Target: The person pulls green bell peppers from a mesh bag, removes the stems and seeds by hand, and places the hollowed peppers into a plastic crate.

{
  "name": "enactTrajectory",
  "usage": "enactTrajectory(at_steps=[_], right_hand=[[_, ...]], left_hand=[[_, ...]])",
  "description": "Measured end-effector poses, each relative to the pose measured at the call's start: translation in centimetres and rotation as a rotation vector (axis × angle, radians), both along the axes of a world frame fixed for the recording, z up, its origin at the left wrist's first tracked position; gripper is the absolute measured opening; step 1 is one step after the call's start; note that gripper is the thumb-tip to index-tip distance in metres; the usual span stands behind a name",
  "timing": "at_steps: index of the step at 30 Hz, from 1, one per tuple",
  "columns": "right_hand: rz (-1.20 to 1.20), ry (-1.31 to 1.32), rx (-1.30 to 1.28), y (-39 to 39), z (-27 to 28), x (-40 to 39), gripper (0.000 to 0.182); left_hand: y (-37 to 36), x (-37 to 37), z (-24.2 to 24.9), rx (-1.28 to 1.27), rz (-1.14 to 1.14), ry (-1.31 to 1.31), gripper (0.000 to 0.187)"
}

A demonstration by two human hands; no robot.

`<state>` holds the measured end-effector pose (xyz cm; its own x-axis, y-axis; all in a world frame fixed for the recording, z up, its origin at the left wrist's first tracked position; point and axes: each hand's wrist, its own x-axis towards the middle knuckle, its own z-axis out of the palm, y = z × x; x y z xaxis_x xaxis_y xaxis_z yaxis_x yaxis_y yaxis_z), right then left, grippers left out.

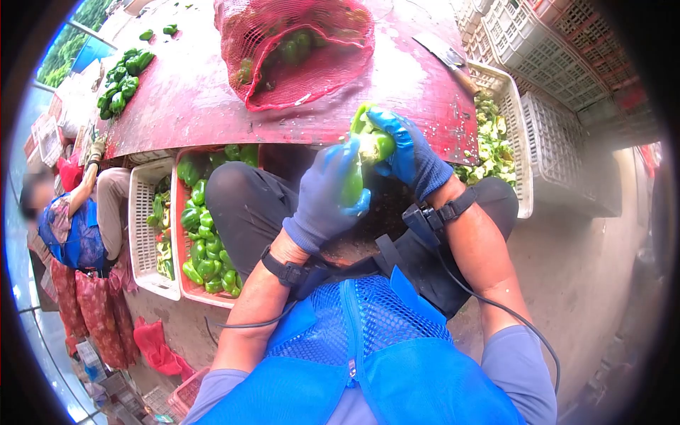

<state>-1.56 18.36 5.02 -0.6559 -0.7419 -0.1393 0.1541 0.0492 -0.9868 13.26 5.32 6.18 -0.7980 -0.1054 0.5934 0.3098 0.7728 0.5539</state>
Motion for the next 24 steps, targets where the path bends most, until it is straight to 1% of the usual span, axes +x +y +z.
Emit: enactTrajectory(at_steps=[2, 3, 4, 5, 9, 11, 12, 14, 15, 16, 18, 19, 20, 23, 24], right_hand=[[-0.076, -0.256, -0.158, -0.5, -0.5, -0.2, 0.03], [-0.073, -0.255, -0.159, -0.7, -0.6, -0.1, 0.03], [-0.081, -0.385, -0.219, -0.9, -0.7, -0.1, 0.03], [-0.089, -0.515, -0.278, -1.0, -0.7, 0.0, 0.031], [-0.143, -0.511, -0.281, -1.2, -1.1, 0.0, 0.029], [-0.17, -0.184, -0.172, -1.4, -1.8, -0.2, 0.029], [-0.16, -0.188, -0.173, -1.4, -1.4, -0.5, 0.029], [-0.134, -0.611, -0.408, -1.2, -0.3, -1.6, 0.03], [-0.163, -0.579, -0.459, -1.4, -0.6, -2.2, 0.031], [-0.151, -0.586, -0.457, -1.0, -0.4, -2.3, 0.031], [-0.145, -0.603, -0.385, -0.7, 0.2, -2.1, 0.031], [-0.117, -0.574, -0.415, -0.9, -0.2, -2.0, 0.033], [-0.071, -0.548, -0.418, -1.0, 0.2, -1.6, 0.035], [-0.038, -0.574, -0.358, -0.3, 0.4, -1.6, 0.037], [-0.082, -0.535, -0.334, -0.2, 0.7, -1.5, 0.038]], left_hand=[[0.2, 0.0, -0.2, -0.017, 0.022, 0.015, 0.073], [0.1, 0.0, -0.4, -0.078, -0.002, 0.025, 0.073], [0.2, 0.0, -0.4, -0.138, -0.026, 0.033, 0.073], [0.4, 0.0, -0.3, -0.145, -0.019, 0.039, 0.074], [0.5, 0.3, 0.0, -0.067, 0.041, 0.067, 0.073], [0.5, 0.6, 0.3, -0.033, 0.081, 0.055, 0.073], [0.6, 0.9, 0.5, -0.036, 0.091, 0.052, 0.073], [0.9, 2.0, 0.8, 0.054, 0.022, 0.028, 0.076], [1.0, 2.7, 0.7, 0.075, 0.048, -0.028, 0.075], [0.8, 3.2, 0.8, 0.072, 0.06, -0.031, 0.075], [0.0, 4.7, 1.2, 0.276, 0.115, -0.091, 0.068], [-0.9, 5.3, 0.4, 0.313, 0.19, -0.045, 0.074], [-1.9, 6.3, 1.3, 0.367, 0.223, -0.062, 0.071], [-5.4, 9.2, 4.3, 0.545, 0.304, 0.087, 0.066], [-7.1, 10.4, 4.8, 0.601, 0.339, 0.142, 0.065]])
